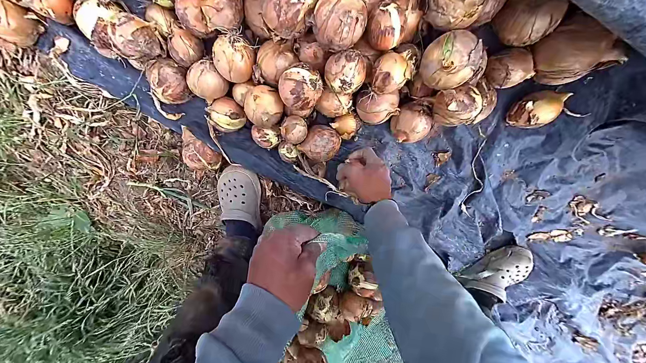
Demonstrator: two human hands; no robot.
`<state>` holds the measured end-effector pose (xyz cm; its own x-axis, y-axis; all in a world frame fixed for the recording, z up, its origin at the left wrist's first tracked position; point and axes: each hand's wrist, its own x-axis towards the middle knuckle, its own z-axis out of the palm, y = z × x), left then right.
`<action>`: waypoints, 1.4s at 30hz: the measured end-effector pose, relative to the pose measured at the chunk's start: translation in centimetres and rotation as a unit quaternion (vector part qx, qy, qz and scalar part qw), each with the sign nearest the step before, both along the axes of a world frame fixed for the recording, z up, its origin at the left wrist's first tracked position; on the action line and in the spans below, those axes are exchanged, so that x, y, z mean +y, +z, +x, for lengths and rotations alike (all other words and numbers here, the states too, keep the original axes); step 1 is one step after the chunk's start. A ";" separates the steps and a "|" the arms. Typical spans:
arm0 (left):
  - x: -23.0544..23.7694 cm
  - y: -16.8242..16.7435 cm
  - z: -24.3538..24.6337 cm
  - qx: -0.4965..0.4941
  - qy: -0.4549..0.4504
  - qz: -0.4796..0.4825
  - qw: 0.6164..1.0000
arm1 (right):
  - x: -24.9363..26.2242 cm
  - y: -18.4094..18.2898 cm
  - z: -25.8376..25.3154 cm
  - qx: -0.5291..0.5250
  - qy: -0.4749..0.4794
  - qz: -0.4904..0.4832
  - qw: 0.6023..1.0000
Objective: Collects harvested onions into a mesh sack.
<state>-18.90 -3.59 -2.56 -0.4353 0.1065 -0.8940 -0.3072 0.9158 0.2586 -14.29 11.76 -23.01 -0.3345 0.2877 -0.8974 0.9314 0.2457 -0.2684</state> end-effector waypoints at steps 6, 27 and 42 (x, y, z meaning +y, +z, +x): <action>-0.3 0.4 -0.8 -0.041 0.026 0.010 0.999 | 0.6 4.6 -5.1 0.054 0.219 0.072 0.972; -0.1 1.2 -0.9 -0.032 0.011 0.032 0.999 | -4.2 2.7 -9.3 -0.062 0.330 0.121 0.934; -1.0 2.1 -1.0 -0.017 -0.008 0.029 0.999 | 0.1 1.7 -6.6 -0.054 0.211 0.003 0.976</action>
